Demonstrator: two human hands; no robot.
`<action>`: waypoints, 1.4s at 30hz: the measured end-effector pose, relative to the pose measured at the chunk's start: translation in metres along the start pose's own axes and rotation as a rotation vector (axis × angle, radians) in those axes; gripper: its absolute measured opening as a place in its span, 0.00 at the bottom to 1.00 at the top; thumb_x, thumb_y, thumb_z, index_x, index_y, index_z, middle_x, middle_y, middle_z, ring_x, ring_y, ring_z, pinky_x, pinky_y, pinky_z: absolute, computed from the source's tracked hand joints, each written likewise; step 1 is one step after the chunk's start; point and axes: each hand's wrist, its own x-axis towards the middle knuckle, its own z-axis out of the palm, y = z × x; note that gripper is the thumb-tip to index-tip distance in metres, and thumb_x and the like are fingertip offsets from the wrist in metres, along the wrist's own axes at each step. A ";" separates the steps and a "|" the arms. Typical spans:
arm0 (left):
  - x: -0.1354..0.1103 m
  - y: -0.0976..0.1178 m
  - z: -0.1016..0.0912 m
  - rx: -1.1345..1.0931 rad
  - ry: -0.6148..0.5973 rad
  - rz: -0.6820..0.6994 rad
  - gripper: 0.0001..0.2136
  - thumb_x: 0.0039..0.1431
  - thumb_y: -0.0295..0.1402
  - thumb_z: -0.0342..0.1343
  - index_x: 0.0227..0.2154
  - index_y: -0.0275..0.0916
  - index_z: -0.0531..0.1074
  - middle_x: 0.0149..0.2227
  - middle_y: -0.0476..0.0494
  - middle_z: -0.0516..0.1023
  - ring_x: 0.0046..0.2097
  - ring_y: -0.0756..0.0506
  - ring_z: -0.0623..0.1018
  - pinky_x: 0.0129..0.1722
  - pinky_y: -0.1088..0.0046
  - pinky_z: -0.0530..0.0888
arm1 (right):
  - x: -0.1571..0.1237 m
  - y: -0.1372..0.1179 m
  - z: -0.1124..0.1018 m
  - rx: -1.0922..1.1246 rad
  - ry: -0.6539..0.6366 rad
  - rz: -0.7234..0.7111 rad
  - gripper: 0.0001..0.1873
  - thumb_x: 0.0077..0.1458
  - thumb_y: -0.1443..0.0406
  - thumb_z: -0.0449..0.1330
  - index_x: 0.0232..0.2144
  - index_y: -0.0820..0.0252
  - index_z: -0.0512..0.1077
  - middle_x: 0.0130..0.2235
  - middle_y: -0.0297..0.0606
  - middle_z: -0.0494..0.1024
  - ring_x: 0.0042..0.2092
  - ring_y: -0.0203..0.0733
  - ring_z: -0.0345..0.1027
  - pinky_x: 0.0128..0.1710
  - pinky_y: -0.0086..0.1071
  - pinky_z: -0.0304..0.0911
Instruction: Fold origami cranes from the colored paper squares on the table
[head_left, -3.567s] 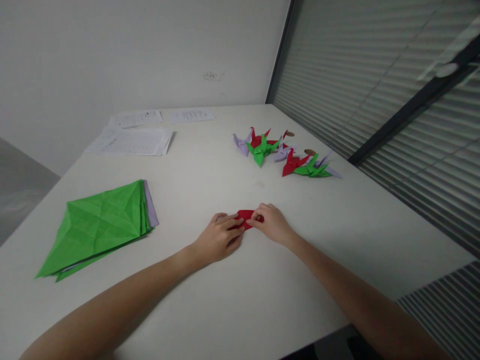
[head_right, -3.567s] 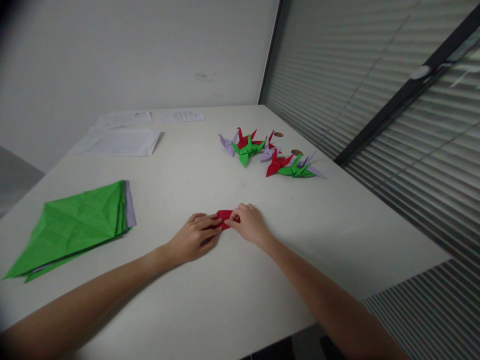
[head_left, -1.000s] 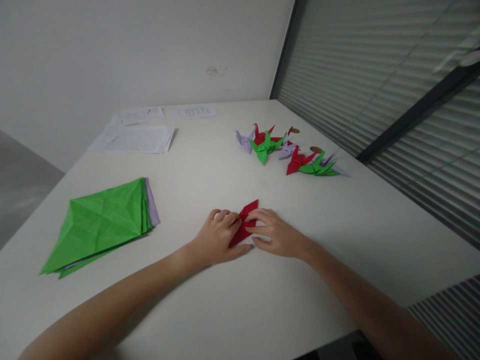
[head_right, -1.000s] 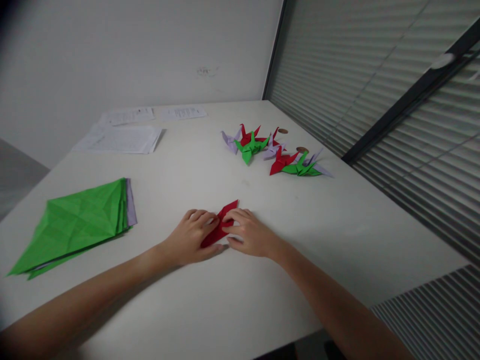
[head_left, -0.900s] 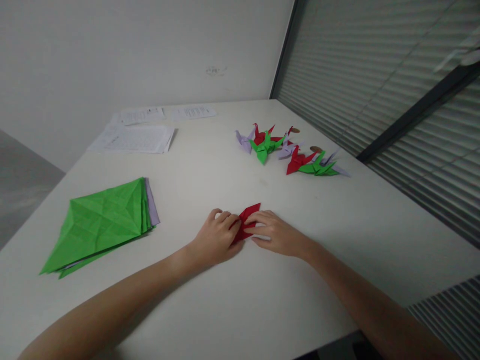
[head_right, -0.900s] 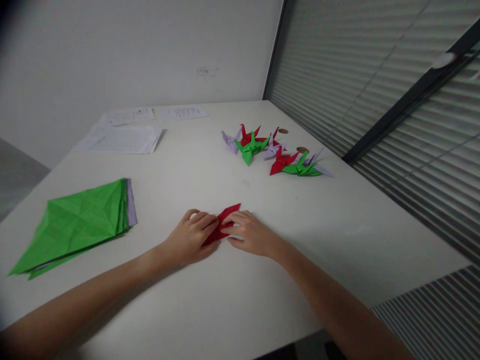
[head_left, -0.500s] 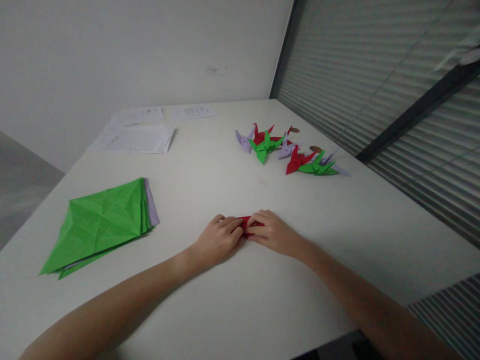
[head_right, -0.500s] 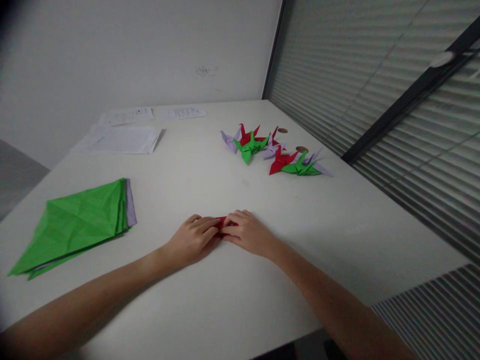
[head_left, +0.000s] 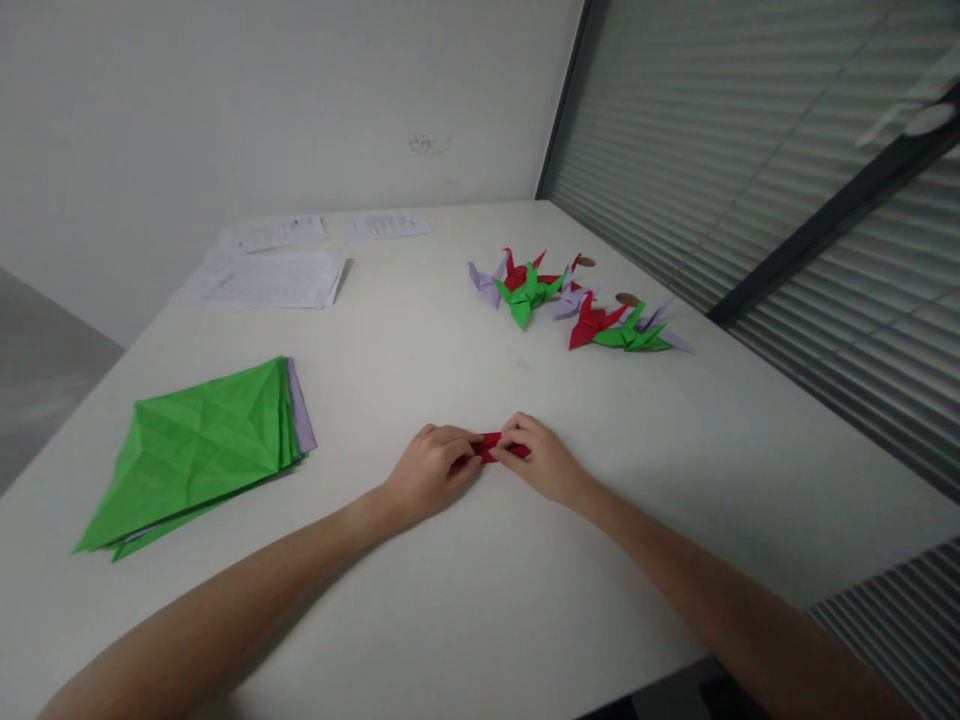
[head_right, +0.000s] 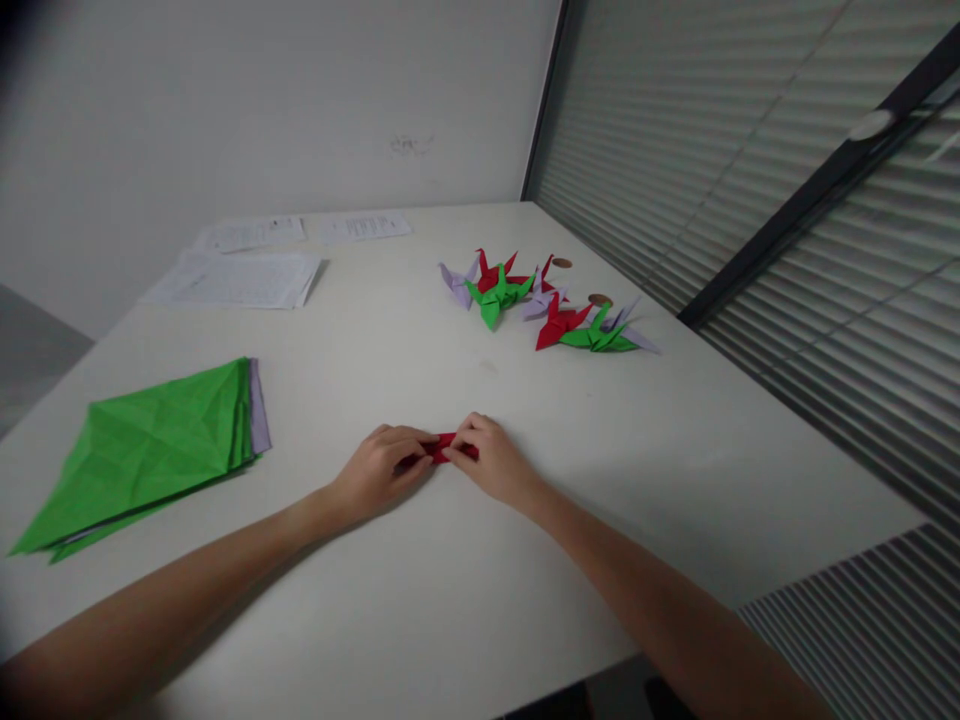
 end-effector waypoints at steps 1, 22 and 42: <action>0.000 0.000 0.000 -0.003 0.003 -0.001 0.07 0.62 0.30 0.55 0.29 0.38 0.75 0.43 0.42 0.81 0.44 0.44 0.80 0.44 0.64 0.73 | 0.000 0.000 0.000 0.008 0.006 0.014 0.08 0.56 0.68 0.62 0.25 0.59 0.73 0.34 0.35 0.71 0.37 0.39 0.68 0.40 0.35 0.64; 0.002 -0.008 0.012 0.136 0.044 0.158 0.08 0.63 0.25 0.52 0.30 0.35 0.74 0.35 0.40 0.81 0.36 0.45 0.79 0.39 0.65 0.75 | 0.001 0.001 0.005 -0.189 0.075 0.017 0.12 0.57 0.65 0.62 0.22 0.58 0.69 0.33 0.36 0.69 0.37 0.40 0.66 0.40 0.37 0.65; 0.008 -0.020 -0.009 0.017 -0.126 0.256 0.07 0.65 0.27 0.51 0.40 0.36 0.75 0.38 0.40 0.80 0.39 0.46 0.77 0.42 0.69 0.75 | 0.003 0.001 0.003 -0.156 0.016 0.055 0.12 0.56 0.68 0.62 0.22 0.59 0.69 0.34 0.36 0.68 0.37 0.40 0.66 0.41 0.37 0.65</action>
